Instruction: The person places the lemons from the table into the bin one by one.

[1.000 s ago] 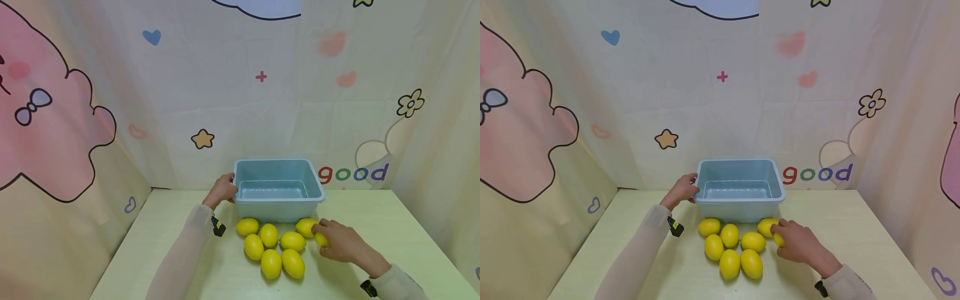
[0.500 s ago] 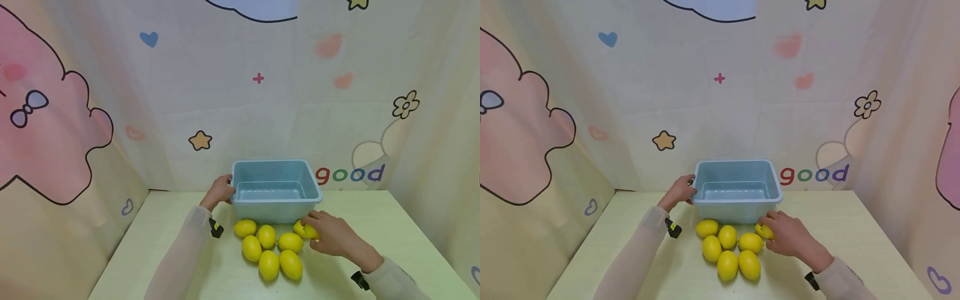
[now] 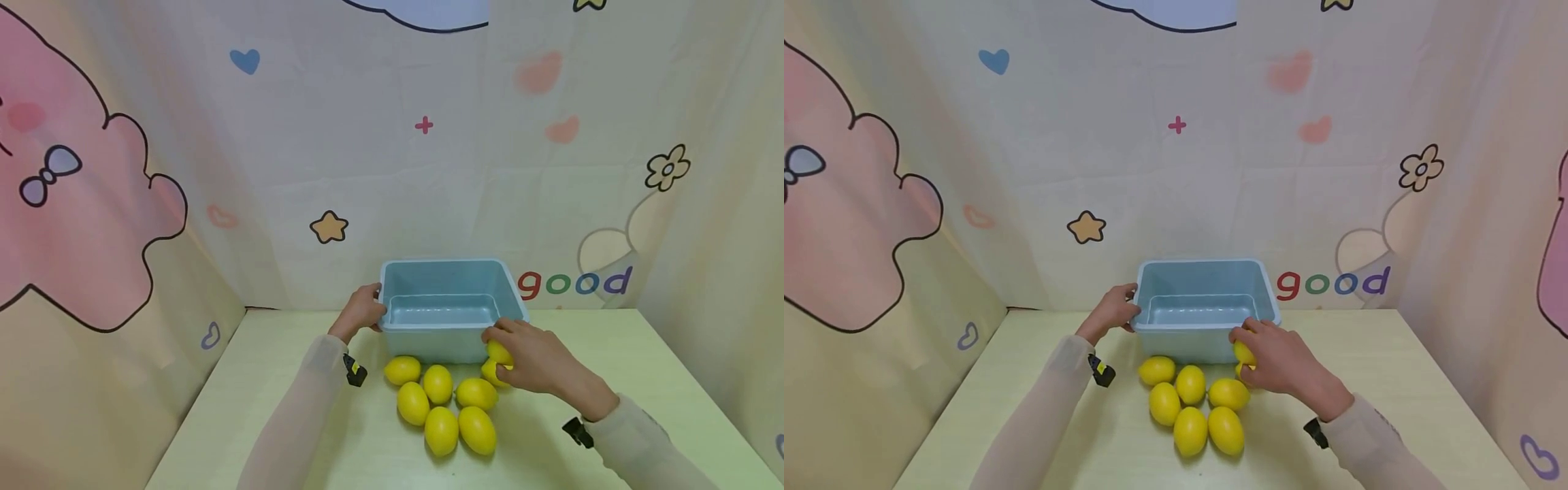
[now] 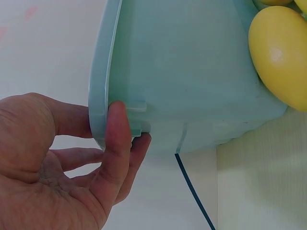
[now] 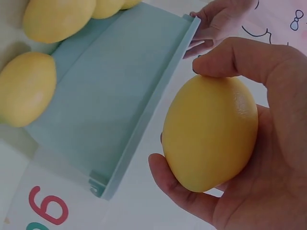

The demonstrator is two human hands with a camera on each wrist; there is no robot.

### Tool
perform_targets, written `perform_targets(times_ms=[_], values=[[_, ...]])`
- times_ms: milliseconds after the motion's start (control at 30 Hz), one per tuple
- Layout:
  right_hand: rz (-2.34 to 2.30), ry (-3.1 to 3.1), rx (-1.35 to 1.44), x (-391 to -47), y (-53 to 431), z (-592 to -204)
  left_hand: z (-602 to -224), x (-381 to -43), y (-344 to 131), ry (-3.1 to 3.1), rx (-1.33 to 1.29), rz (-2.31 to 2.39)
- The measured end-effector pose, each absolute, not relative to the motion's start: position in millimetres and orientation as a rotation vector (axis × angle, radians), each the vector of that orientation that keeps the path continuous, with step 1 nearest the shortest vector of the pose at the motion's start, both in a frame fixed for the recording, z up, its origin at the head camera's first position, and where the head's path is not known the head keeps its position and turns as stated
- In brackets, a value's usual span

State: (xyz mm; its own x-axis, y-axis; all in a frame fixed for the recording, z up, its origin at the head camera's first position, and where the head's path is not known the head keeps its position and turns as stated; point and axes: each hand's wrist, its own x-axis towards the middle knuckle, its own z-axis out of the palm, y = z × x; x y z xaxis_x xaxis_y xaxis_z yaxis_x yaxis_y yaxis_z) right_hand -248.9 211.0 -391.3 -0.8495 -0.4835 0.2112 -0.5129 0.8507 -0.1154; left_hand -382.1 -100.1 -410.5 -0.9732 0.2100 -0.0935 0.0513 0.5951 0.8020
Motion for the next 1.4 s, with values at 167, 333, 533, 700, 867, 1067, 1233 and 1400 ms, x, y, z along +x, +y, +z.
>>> perform_targets(times_ms=[167,333,533,700,867,1067,1233,1400], values=[[0.261,-2.831,0.763,-258.0,205.6,-380.6,-407.9,-383.3,-101.1,2.641,0.214,1.314],[0.282,-2.781,0.773,-265.8,199.5,-371.1,-409.1,-383.9,-101.9,2.643,0.231,1.317],[0.26,-2.743,0.802,-273.5,194.9,-364.4,-410.7,-383.6,-102.0,2.645,0.228,1.302],[0.275,-2.738,0.795,-283.4,191.9,-359.4,-408.9,-383.2,-101.1,2.645,0.223,1.306],[0.281,-2.726,0.807,-293.1,191.1,-355.9,-409.8,-382.3,-100.5,2.644,0.214,1.309],[0.294,-2.753,0.793,-303.9,190.8,-354.4,-411.6,-382.5,-100.4,2.651,0.222,1.317],[0.273,-2.782,0.759,-314.7,190.8,-354.0,-411.6,-382.8,-100.6,2.655,0.224,1.317],[0.281,-2.815,0.728,-329.2,191.6,-352.3,-411.1,-383.7,-101.2,2.651,0.23,1.311]])
